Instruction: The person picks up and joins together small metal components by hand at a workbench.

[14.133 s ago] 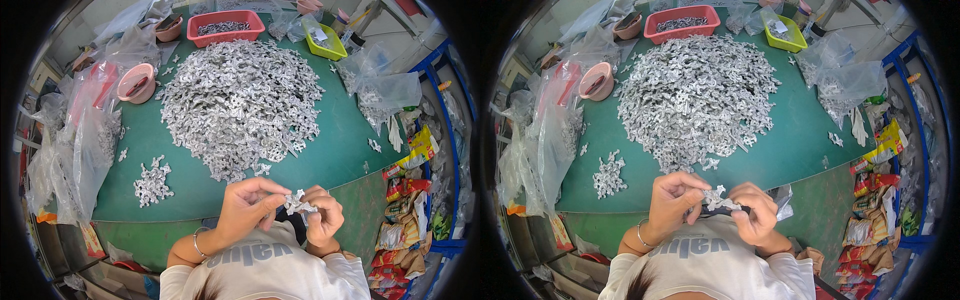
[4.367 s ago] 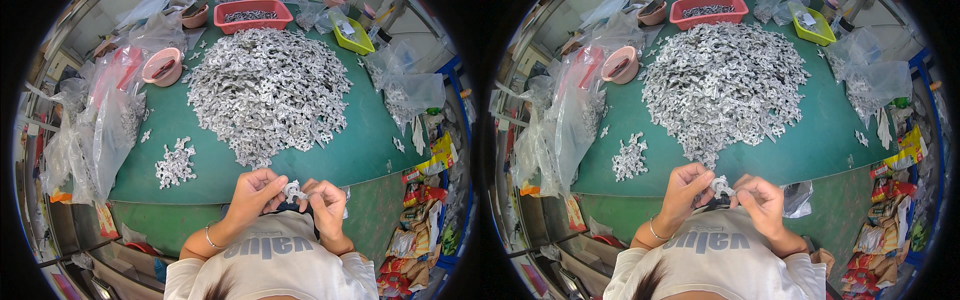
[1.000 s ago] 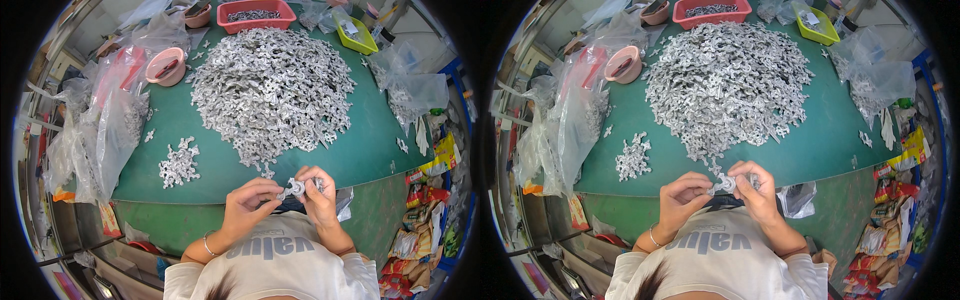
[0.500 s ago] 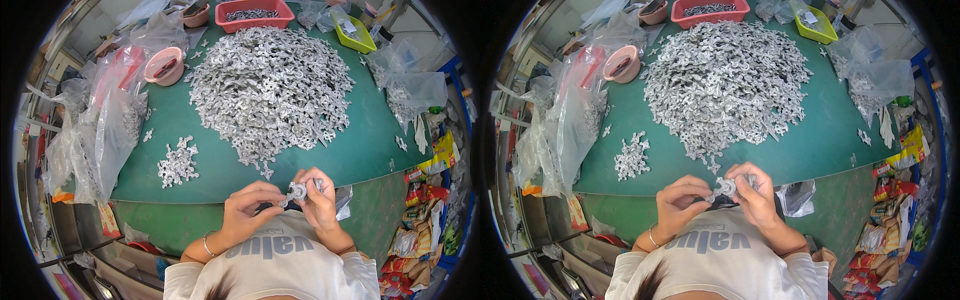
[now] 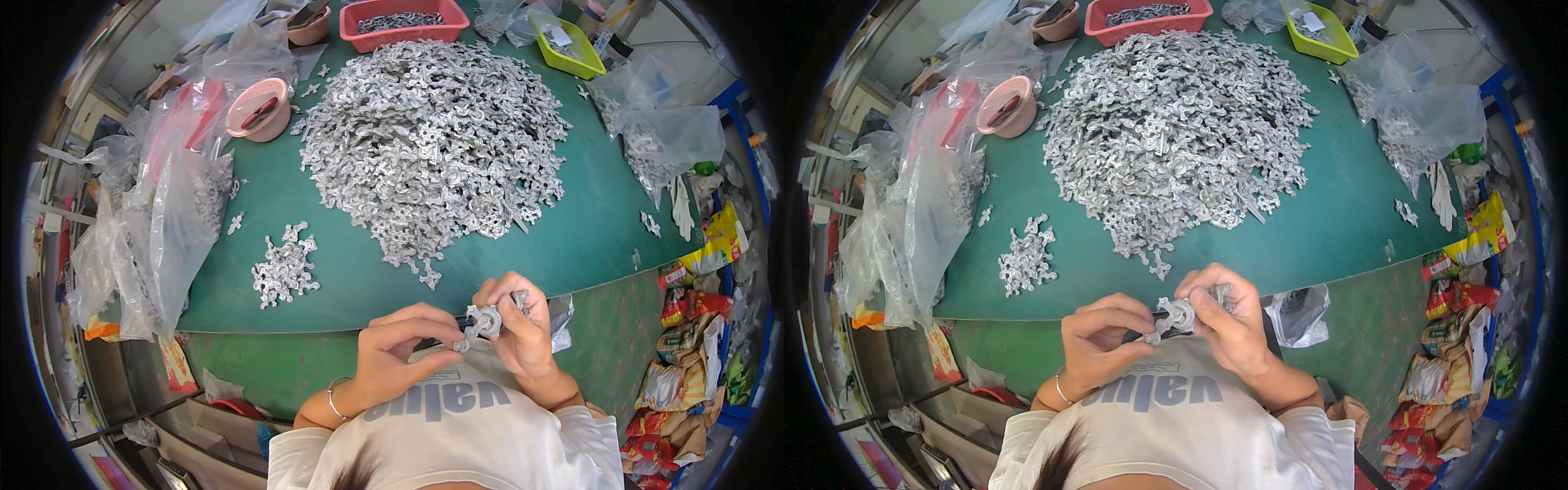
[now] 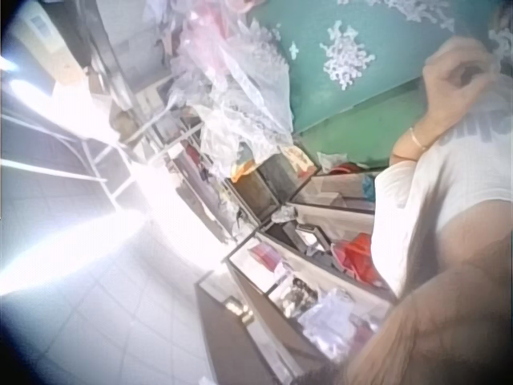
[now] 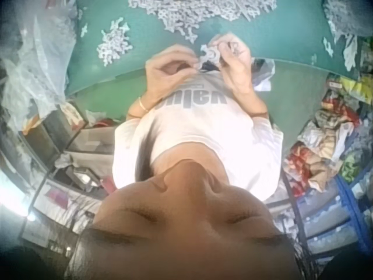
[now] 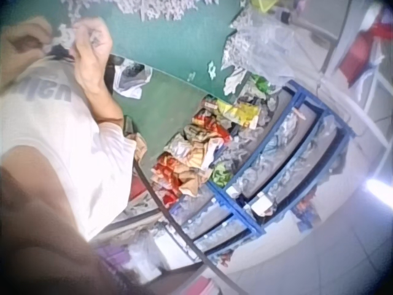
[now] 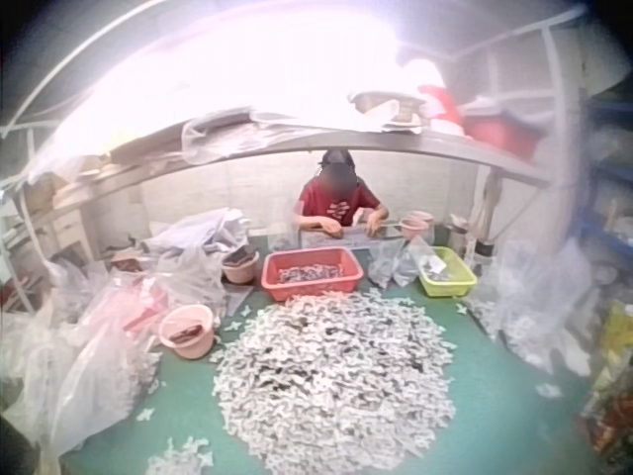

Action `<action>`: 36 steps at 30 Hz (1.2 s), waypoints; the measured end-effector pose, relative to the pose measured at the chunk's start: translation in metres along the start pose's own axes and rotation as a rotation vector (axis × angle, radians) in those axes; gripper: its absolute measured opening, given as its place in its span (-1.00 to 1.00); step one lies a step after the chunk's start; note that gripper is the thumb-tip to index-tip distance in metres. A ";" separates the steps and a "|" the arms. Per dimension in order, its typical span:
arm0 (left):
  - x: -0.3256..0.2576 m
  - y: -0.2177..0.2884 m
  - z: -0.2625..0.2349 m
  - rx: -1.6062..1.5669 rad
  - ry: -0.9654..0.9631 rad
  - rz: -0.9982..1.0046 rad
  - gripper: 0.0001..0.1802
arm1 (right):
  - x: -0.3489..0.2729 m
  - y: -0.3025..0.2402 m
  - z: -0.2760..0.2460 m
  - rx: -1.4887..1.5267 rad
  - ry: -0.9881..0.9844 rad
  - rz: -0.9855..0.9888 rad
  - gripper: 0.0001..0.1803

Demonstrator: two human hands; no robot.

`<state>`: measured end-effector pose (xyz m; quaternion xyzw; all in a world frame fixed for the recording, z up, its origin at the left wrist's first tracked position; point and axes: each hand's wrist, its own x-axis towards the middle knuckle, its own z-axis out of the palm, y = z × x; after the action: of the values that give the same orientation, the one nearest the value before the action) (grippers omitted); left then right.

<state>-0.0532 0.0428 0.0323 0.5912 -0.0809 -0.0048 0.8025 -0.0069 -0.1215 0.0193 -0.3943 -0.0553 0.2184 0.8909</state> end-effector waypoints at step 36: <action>0.010 0.008 0.009 0.022 -0.132 0.098 -0.77 | -0.001 -0.007 0.006 0.035 -0.017 -0.045 -0.80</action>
<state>-0.0451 0.0352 0.0437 0.5938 -0.1628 -0.0035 0.7879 -0.0067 -0.1220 0.0291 -0.3756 -0.0679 0.2024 0.9019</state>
